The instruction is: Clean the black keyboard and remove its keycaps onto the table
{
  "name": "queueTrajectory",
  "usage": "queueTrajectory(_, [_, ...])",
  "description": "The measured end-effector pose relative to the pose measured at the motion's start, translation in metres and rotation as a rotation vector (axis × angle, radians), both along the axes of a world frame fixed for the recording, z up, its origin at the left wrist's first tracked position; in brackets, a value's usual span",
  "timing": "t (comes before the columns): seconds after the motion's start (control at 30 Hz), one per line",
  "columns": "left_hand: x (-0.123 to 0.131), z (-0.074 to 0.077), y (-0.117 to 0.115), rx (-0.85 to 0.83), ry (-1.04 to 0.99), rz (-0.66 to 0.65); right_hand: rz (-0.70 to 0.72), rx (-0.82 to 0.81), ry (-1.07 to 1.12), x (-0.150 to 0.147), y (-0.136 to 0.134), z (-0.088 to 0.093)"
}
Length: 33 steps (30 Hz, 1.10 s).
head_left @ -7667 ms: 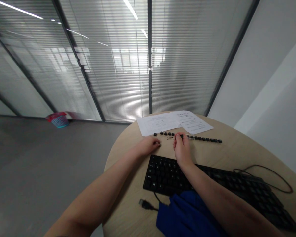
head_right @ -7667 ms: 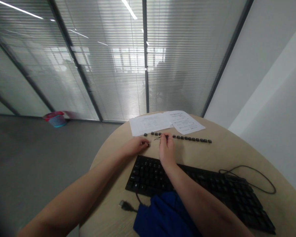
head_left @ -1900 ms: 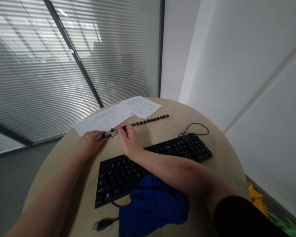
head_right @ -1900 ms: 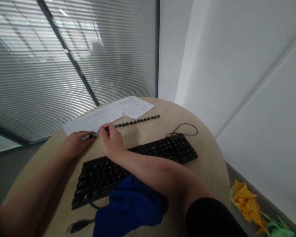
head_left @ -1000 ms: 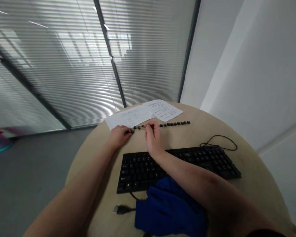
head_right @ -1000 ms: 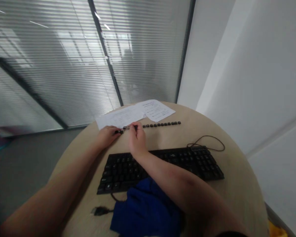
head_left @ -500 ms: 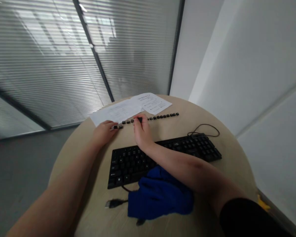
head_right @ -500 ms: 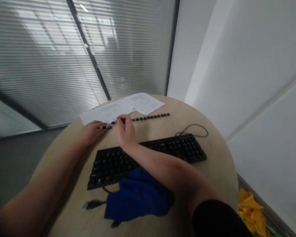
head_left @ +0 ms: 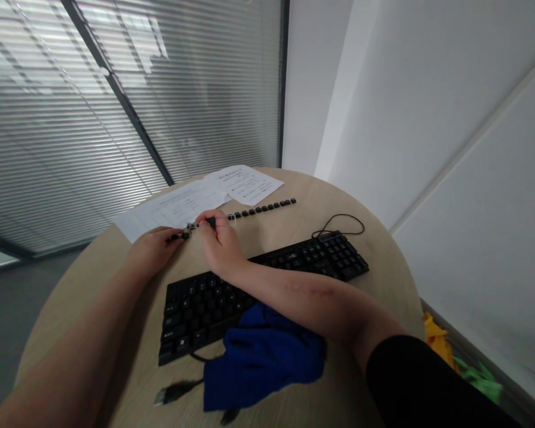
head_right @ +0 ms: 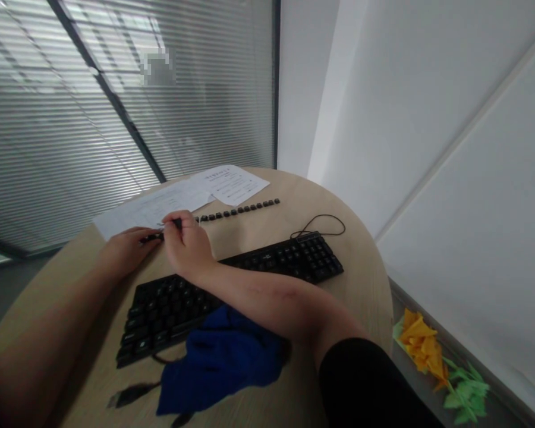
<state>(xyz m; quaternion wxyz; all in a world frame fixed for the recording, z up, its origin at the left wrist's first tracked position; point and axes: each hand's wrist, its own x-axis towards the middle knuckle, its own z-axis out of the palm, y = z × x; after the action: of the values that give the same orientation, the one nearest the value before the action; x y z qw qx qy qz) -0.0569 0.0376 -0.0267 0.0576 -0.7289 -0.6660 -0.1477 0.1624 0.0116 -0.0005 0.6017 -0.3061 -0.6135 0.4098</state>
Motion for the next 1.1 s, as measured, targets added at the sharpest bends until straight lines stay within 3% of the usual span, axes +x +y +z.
queueTrajectory(0.4, [0.0059,0.0022,-0.0004,-0.003,-0.032,-0.059,-0.008,-0.017,0.023,-0.0010,-0.0013,-0.0002])
queueTrajectory(1.1, [0.0069,0.0015,-0.0044,0.012,-0.043,-0.019,-0.020,-0.016,0.054,-0.0017,-0.0023,-0.0026])
